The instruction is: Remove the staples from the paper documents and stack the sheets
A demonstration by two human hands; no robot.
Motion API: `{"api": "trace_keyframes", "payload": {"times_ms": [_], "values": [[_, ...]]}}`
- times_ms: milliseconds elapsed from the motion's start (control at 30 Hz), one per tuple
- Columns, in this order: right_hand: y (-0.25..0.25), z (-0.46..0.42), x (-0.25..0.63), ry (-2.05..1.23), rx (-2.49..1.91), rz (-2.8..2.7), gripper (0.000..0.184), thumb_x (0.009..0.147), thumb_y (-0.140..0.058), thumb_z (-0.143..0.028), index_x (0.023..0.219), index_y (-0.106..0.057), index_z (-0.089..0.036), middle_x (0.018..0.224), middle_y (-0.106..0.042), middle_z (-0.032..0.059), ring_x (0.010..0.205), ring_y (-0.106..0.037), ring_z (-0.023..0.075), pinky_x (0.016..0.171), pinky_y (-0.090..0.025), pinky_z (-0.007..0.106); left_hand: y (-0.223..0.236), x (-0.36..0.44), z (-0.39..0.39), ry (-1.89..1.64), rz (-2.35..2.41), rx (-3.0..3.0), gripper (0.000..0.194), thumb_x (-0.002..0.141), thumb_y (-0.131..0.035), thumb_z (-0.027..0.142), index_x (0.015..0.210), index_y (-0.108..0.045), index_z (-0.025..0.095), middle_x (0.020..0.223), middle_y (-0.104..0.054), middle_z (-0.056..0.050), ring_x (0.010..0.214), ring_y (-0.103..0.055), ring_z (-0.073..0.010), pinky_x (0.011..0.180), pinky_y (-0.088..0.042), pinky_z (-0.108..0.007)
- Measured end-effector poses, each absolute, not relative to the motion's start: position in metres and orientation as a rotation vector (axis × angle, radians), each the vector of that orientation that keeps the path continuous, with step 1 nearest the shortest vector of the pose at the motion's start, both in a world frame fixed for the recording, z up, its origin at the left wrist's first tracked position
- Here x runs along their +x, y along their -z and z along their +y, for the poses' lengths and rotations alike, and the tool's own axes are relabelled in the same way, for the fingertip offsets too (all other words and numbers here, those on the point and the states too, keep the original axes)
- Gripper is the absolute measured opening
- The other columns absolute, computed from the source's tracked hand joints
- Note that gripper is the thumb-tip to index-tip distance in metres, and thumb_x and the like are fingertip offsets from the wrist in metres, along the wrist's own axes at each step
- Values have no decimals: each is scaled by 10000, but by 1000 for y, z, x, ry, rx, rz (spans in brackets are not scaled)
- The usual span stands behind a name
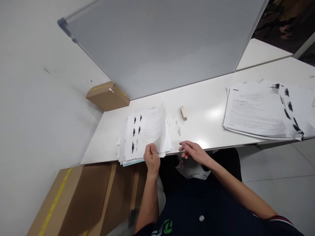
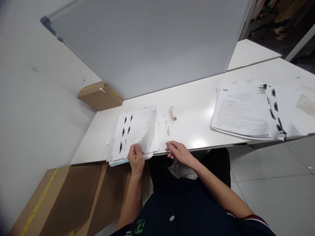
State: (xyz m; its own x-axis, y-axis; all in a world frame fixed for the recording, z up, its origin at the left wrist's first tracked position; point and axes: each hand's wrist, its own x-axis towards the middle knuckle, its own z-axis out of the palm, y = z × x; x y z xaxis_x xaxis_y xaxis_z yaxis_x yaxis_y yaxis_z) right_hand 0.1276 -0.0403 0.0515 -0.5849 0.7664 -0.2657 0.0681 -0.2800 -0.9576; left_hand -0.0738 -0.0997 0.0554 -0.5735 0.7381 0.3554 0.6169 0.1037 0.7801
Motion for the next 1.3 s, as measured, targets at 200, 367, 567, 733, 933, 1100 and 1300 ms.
{"api": "trace_keyframes", "payload": {"times_ms": [200,367,567,733,933,1100,1300], "values": [[-55,-36,112,-2167,-918,-1155,442,825,-488,-513,1071,-601,-163,956,-679,76,787,-642,216,705,-525,348,-57,-29,-110,-1022,1732,2415,203,888,-411,233,751,-555,188,713,-601,-41,711,-542,-155,683,-416,-292],[-36,-29,149,-1730,-1223,-1393,377,794,-553,-379,1047,-639,-112,960,-695,102,952,-616,276,819,-492,382,-56,-31,-112,-1018,1788,2406,155,874,-467,264,798,-580,190,736,-621,-44,750,-555,-172,717,-417,-321],[-30,-38,211,-1578,-1531,-1399,391,751,-604,-409,1043,-632,-151,981,-698,100,897,-642,294,740,-523,392,-47,-70,-108,-470,2333,2288,330,755,-613,430,994,-596,203,1026,-585,-122,996,-489,-305,777,-397,-417],[-24,-51,236,-1611,-1557,-1323,375,743,-620,-428,1019,-651,-176,993,-701,88,879,-652,293,705,-535,372,-47,-77,-101,-237,2310,2299,248,792,-571,374,996,-594,234,1012,-567,-109,947,-493,-283,723,-402,-391],[-16,-57,242,-1723,-1495,-1186,458,762,-596,-476,1080,-631,-148,908,-713,92,857,-655,290,671,-538,370,-50,-76,-95,-360,2278,2243,213,874,-419,300,947,-604,223,924,-593,-87,855,-517,-239,695,-408,-356],[-24,-58,233,-1782,-1457,-1096,455,765,-575,-500,1023,-651,-133,891,-711,91,792,-655,258,635,-523,334,-55,-69,-88,-968,2295,1902,213,879,-386,258,851,-585,185,789,-601,-57,758,-543,-179,695,-433,-307],[-22,-59,229,-1761,-1435,-1075,472,754,-577,-520,973,-662,-110,809,-705,84,719,-645,240,598,-501,315,-69,-38,-86,-1496,2065,1418,194,850,-470,326,785,-582,182,696,-559,3,649,-531,-118,607,-434,-230]]}}
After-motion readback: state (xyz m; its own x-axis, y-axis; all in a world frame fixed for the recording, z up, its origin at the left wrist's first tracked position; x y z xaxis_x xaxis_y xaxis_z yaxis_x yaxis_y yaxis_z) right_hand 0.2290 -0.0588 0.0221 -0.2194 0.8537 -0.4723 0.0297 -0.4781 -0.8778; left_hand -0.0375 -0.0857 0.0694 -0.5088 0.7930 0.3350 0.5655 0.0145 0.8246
